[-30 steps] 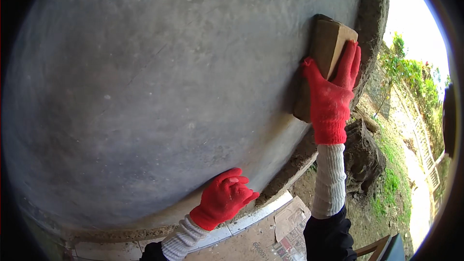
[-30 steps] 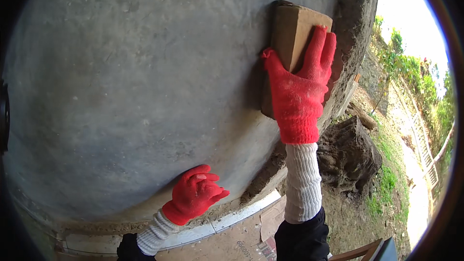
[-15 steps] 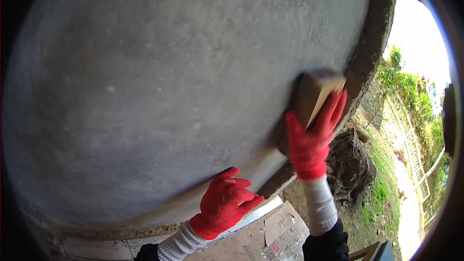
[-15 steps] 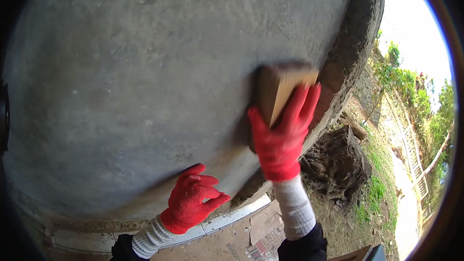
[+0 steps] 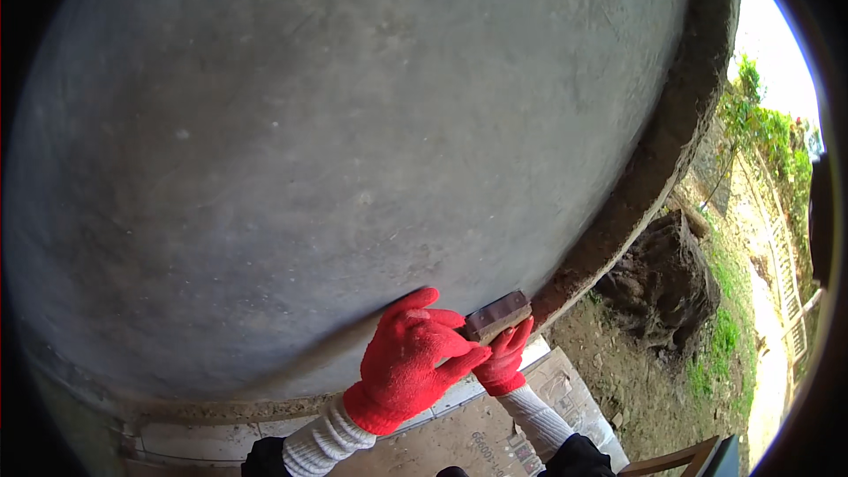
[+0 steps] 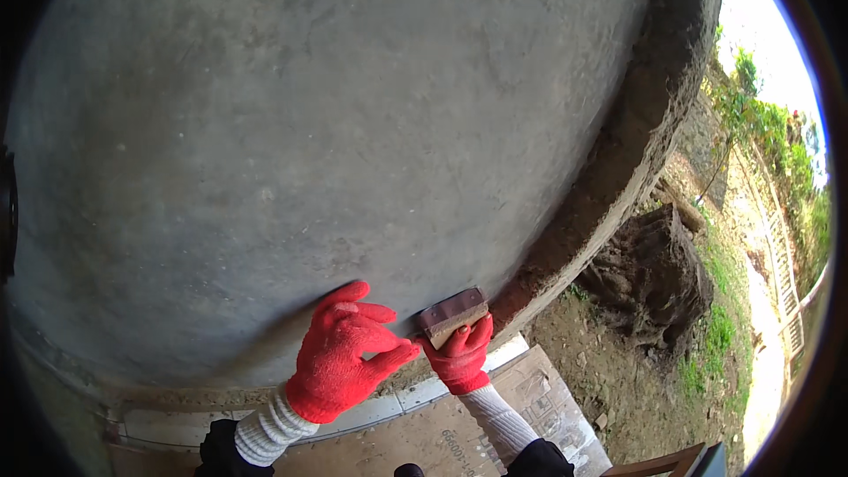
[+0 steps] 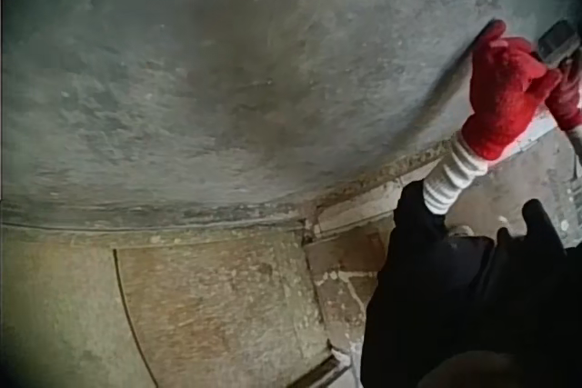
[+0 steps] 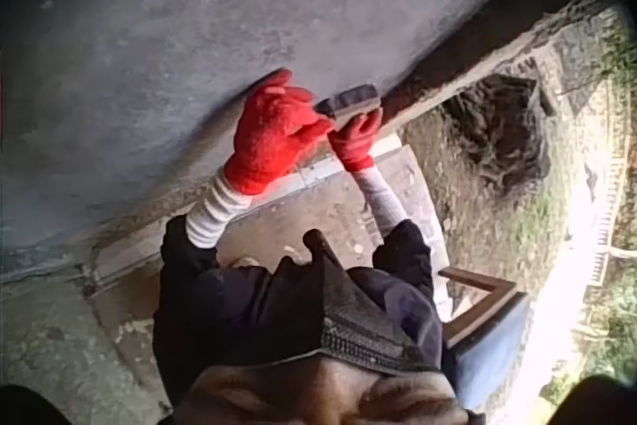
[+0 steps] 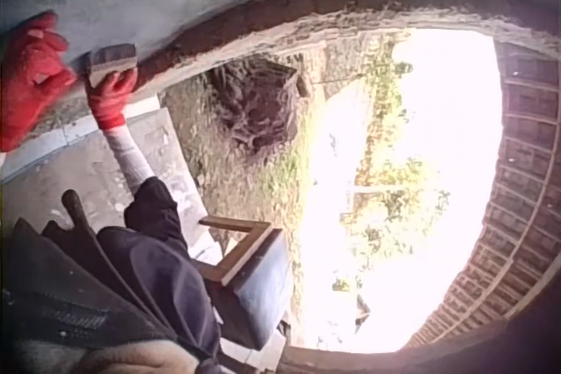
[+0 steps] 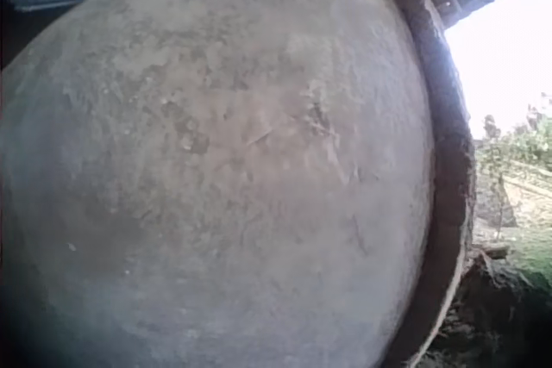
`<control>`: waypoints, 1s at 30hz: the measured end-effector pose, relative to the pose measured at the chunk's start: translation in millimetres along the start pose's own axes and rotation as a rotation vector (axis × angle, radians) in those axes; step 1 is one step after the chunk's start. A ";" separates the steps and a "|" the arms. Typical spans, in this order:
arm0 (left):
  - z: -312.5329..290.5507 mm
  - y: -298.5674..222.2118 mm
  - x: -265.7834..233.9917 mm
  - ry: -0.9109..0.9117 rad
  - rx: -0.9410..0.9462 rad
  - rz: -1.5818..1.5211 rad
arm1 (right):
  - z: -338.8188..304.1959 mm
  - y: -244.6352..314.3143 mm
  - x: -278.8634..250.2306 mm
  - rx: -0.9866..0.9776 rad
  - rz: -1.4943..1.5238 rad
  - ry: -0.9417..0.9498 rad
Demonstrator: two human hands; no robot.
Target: The person sands the surface of a concrete wall using a sanding block.
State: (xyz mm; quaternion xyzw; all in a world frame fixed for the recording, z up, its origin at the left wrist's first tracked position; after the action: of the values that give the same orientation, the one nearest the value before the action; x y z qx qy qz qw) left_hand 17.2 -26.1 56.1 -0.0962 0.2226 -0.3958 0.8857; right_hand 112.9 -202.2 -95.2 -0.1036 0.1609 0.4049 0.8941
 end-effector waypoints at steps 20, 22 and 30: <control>0.4 -7.1 -17.3 0.005 0.008 0.162 | 35.4 13.3 -8.9 0.205 -0.006 -0.045; -1.3 -7.2 -17.5 -0.016 0.009 0.177 | 132.0 12.2 -41.3 0.171 0.011 -0.157; -3.0 -2.0 -13.2 -0.073 -0.032 0.165 | 375.2 15.2 -143.6 0.158 0.003 -0.418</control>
State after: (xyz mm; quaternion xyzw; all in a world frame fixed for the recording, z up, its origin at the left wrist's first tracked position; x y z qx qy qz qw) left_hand 6.8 -17.6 58.4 -0.1060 0.2034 -0.3140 0.9213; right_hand 88.8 -173.1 305.1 0.0533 0.0037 0.4048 0.9128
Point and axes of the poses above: each hand's wrist, its own z-axis towards the middle knuckle, its own x-axis out of the palm, y = z × x, the point moved 8 cm from there along z, towards the middle knuckle, and after that the axes turned 8 degrees about z, right-handed, at the moved point
